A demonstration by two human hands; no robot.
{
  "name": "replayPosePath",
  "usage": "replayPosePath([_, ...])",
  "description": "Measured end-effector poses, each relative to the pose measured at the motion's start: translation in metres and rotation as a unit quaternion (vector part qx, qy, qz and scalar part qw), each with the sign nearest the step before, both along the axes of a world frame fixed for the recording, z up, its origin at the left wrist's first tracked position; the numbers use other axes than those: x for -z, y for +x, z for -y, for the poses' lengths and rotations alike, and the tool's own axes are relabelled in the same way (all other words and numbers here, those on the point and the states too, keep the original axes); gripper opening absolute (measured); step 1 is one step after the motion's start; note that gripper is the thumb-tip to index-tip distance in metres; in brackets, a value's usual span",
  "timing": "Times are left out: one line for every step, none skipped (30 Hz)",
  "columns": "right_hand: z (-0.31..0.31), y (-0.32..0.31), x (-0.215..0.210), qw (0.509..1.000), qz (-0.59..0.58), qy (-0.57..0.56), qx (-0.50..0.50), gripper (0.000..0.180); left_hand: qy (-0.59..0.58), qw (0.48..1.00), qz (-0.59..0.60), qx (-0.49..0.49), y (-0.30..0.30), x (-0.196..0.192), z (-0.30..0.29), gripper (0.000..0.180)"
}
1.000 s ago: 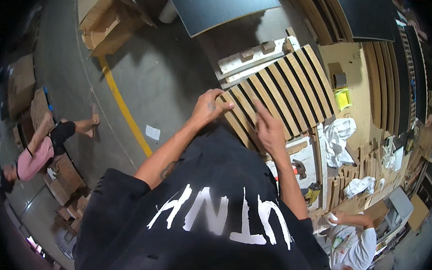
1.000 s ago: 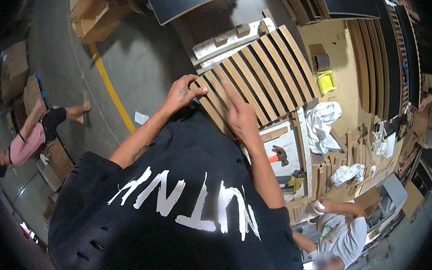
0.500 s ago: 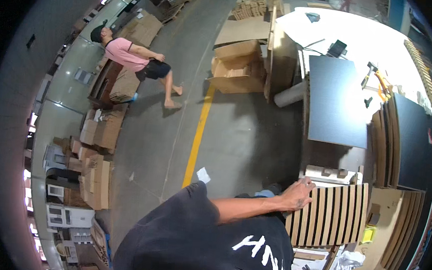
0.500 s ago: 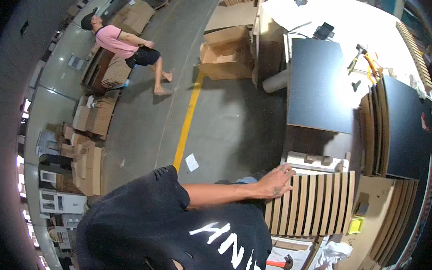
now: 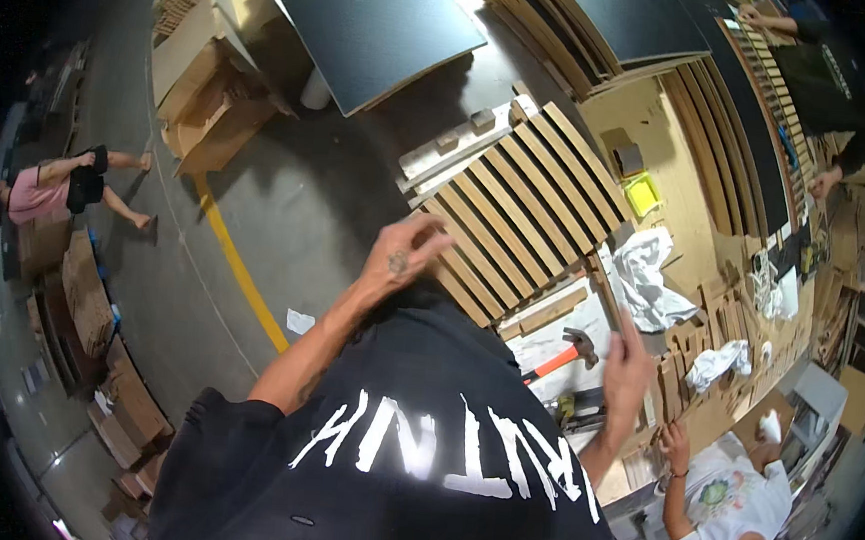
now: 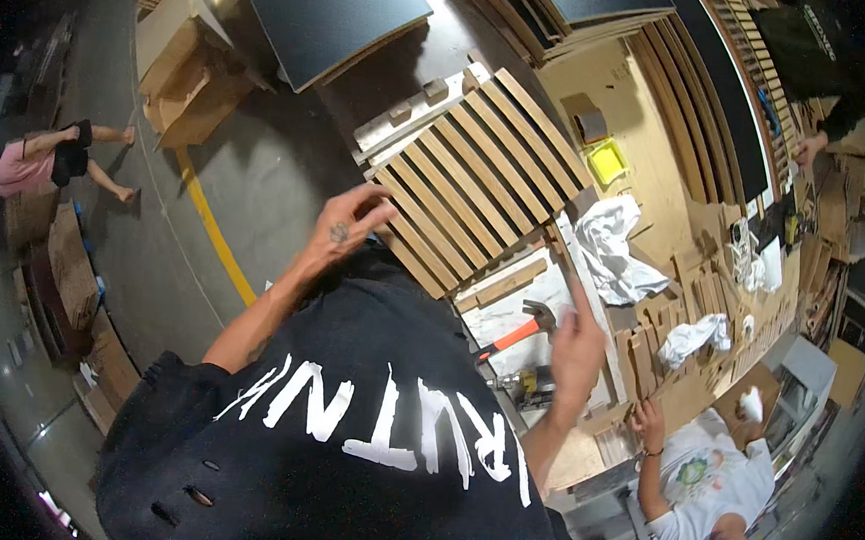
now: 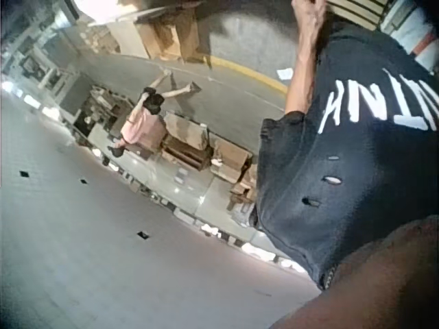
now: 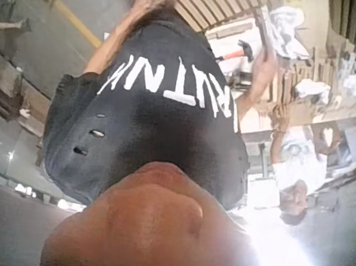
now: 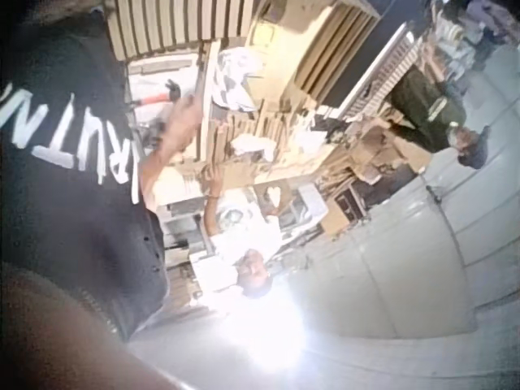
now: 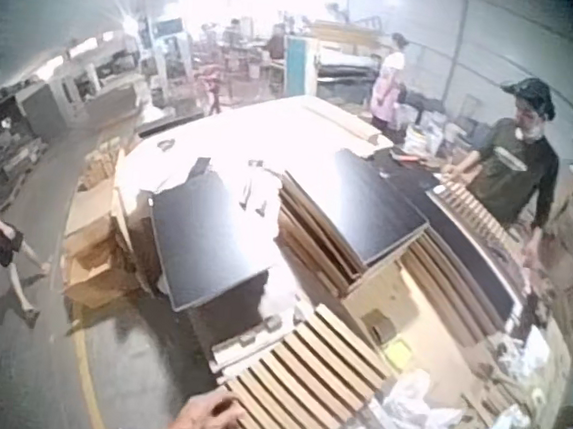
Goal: Assembling louvered wooden furniture panels using a pneumatic nail gun and a hammer.
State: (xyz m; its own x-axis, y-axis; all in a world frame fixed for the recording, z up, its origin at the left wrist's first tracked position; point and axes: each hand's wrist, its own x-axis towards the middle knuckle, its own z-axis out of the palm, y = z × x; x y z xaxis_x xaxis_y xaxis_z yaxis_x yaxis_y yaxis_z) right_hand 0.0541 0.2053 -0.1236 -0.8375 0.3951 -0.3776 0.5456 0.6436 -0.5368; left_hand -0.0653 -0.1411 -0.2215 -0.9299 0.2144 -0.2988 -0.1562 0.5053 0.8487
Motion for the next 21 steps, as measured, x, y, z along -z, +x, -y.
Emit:
replayPosePath([0.024, -0.009, -0.006, 0.995, 0.029, -0.091, -0.010, 0.042, 0.100, 0.992, 0.075, 0.028, 0.001, -0.006, -0.011, 0.037])
replayPosePath([0.048, -0.014, -0.002, 0.982, 0.048, -0.183, -0.029, 0.041, 0.264, 0.947, 0.182, -0.018, 0.008, -0.020, -0.028, 0.031])
replayPosePath([0.070, -0.020, 0.000, 0.958, 0.066, -0.275, -0.051, 0.041, 0.263, 0.946, 0.187, -0.014, 0.010, -0.022, -0.027, 0.031])
replayPosePath([0.089, -0.023, 0.007, 0.951, 0.041, -0.286, -0.109, 0.039, 0.274, 0.929, 0.249, 0.007, 0.013, -0.024, -0.022, 0.027])
replayPosePath([0.101, -0.023, 0.015, 0.941, 0.015, -0.295, -0.166, 0.038, 0.284, 0.907, 0.310, 0.029, 0.015, -0.025, -0.019, 0.026])
replayPosePath([0.108, -0.024, 0.018, 0.942, 0.016, -0.295, -0.160, 0.038, 0.265, 0.916, 0.303, 0.004, 0.017, -0.026, -0.014, 0.023])
replayPosePath([0.112, -0.026, 0.021, 0.939, 0.008, -0.304, -0.162, 0.038, 0.263, 0.914, 0.308, -0.006, 0.015, -0.031, -0.011, 0.023])
replayPosePath([0.114, -0.027, 0.024, 0.935, -0.001, -0.313, -0.165, 0.037, 0.265, 0.912, 0.311, -0.035, 0.017, -0.025, -0.004, 0.023])
replayPosePath([0.114, -0.026, 0.030, 0.935, 0.002, -0.315, -0.165, 0.037, 0.265, 0.910, 0.313, -0.067, 0.019, -0.024, 0.003, 0.022])
replayPosePath([0.112, -0.025, 0.037, 0.930, -0.006, -0.311, -0.197, 0.038, 0.251, 0.911, 0.321, -0.068, 0.020, -0.024, 0.009, 0.021])
replayPosePath([0.111, -0.025, 0.043, 0.924, -0.015, -0.306, -0.230, 0.039, 0.251, 0.910, 0.323, -0.070, 0.022, -0.025, 0.011, 0.021])
replayPosePath([0.112, -0.025, 0.047, 0.924, -0.011, -0.306, -0.230, 0.039, 0.247, 0.908, 0.329, -0.077, 0.023, -0.028, 0.012, 0.020])
replayPosePath([0.113, -0.027, 0.050, 0.921, -0.028, -0.300, -0.247, 0.039, 0.244, 0.907, 0.334, -0.083, 0.025, -0.029, 0.012, 0.020])
replayPosePath([0.113, -0.028, 0.052, 0.917, -0.046, -0.295, -0.265, 0.040, 0.246, 0.905, 0.337, -0.084, 0.025, -0.026, 0.013, 0.020])
replayPosePath([0.114, -0.032, 0.055, 0.916, -0.042, -0.296, -0.266, 0.040, 0.264, 0.903, 0.326, -0.089, 0.025, -0.021, 0.017, 0.019])
replayPosePath([0.115, -0.036, 0.057, 0.913, -0.020, -0.296, -0.280, 0.040, 0.283, 0.901, 0.315, -0.094, 0.026, -0.016, 0.020, 0.018])
replayPosePath([0.115, -0.039, 0.059, 0.909, 0.002, -0.296, -0.294, 0.040, 0.283, 0.900, 0.317, -0.096, 0.027, -0.011, 0.022, 0.018])
replayPosePath([0.116, -0.043, 0.061, 0.908, 0.005, -0.297, -0.297, 0.040, 0.280, 0.900, 0.314, -0.116, 0.028, -0.003, 0.025, 0.018])
replayPosePath([0.117, -0.047, 0.062, 0.909, 0.042, -0.278, -0.310, 0.041, 0.276, 0.899, 0.311, -0.137, 0.028, 0.006, 0.027, 0.017])
replayPosePath([0.118, -0.052, 0.063, 0.907, 0.079, -0.258, -0.322, 0.042, 0.255, 0.908, 0.277, -0.183, 0.028, 0.016, 0.028, 0.019])
replayPosePath([0.120, -0.057, 0.066, 0.906, 0.080, -0.259, -0.324, 0.042, 0.276, 0.887, 0.241, -0.280, 0.021, 0.025, 0.035, 0.021])
